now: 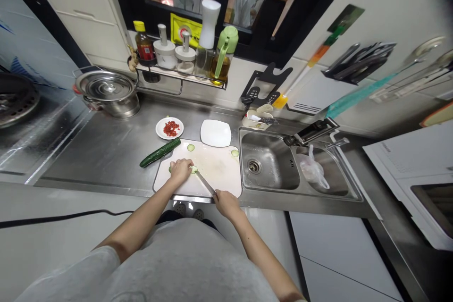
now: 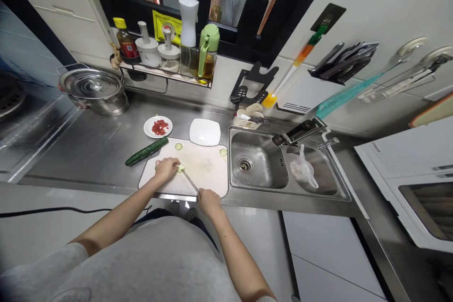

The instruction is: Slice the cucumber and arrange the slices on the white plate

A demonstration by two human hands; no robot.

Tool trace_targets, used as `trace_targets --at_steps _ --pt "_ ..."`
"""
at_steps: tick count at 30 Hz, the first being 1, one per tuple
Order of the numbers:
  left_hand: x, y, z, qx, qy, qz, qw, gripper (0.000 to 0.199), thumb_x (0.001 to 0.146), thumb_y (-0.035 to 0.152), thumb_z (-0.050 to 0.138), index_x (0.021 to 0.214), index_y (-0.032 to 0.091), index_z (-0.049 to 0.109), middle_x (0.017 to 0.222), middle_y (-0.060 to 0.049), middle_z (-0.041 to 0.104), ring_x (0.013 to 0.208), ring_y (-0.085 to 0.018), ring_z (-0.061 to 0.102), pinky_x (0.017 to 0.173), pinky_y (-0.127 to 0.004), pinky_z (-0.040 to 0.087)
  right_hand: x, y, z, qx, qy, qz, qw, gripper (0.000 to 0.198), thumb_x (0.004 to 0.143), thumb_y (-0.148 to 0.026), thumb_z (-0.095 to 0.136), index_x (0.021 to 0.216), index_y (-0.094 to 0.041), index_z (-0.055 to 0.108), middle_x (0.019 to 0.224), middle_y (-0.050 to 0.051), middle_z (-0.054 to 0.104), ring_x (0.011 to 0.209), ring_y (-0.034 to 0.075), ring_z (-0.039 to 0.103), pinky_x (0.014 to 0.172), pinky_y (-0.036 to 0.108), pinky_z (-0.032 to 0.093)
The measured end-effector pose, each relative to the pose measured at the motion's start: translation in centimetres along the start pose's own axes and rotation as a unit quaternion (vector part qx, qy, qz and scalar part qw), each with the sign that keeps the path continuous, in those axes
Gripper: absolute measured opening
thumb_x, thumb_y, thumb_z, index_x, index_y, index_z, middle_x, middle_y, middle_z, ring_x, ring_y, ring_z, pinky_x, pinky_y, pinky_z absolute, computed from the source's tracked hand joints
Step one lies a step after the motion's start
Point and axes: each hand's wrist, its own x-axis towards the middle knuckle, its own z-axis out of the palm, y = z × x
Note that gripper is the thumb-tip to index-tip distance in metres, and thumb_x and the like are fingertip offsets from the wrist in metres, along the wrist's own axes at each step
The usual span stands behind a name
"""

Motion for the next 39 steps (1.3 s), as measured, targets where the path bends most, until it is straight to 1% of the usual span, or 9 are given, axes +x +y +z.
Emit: trace_targets --at_steps 6,12,20,31,39 --pt "0.0 0.1 -0.1 -0.002 -0.005 -0.002 1.000 0.025 0.080 0.019 0.051 0.097 0.027 0.068 0.105 -0.006 0.070 0.107 -0.027 0.053 0.089 -0.042 0.028 0.3 -0.7 0.0 0.001 -0.003 0.007 1.000 0.030 0.095 -0.028 0.039 0.112 -0.021 0.063 0.106 0.013 0.070 0.100 0.025 0.066 0.078 0.031 0.045" --pt "0.1 0.1 -0.3 0.002 -0.009 0.001 1.000 0.024 0.080 0.018 0.052 0.096 0.027 0.068 0.103 -0.005 0.070 0.106 -0.027 0.054 0.087 -0.042 0.029 0.9 -1.2 0.2 0.003 0.003 0.004 1.000 0.031 0.095 -0.025 0.037 0.113 -0.020 0.062 0.106 0.014 0.070 0.100 0.025 0.066 0.077 0.032 0.045" --pt "0.1 0.0 -0.3 -0.002 -0.002 0.006 1.000 0.020 0.082 0.020 0.053 0.094 0.027 0.067 0.101 -0.005 0.070 0.106 -0.027 0.054 0.087 -0.041 0.029 1.2 -2.0 -0.3 -0.001 -0.001 0.008 1.000 0.033 0.095 -0.024 0.035 0.114 -0.019 0.061 0.106 0.015 0.069 0.100 0.025 0.066 0.077 0.033 0.045" --pt "0.2 -0.1 -0.2 -0.005 -0.006 0.009 1.000 0.021 0.082 0.020 0.052 0.096 0.027 0.067 0.102 -0.005 0.070 0.107 -0.026 0.053 0.087 -0.040 0.028 1.4 -2.3 -0.2 -0.004 0.009 0.008 1.000 0.032 0.094 -0.021 0.036 0.113 -0.019 0.061 0.104 0.015 0.070 0.099 0.025 0.066 0.076 0.032 0.046" --pt "0.4 -0.2 -0.1 -0.002 -0.012 0.006 1.000 0.021 0.082 0.022 0.052 0.096 0.027 0.067 0.101 -0.004 0.069 0.106 -0.026 0.053 0.088 -0.041 0.028 1.6 -2.4 0.1 -0.001 0.012 0.013 1.000 0.032 0.095 -0.023 0.035 0.112 -0.019 0.062 0.103 0.014 0.070 0.098 0.024 0.066 0.075 0.031 0.045"
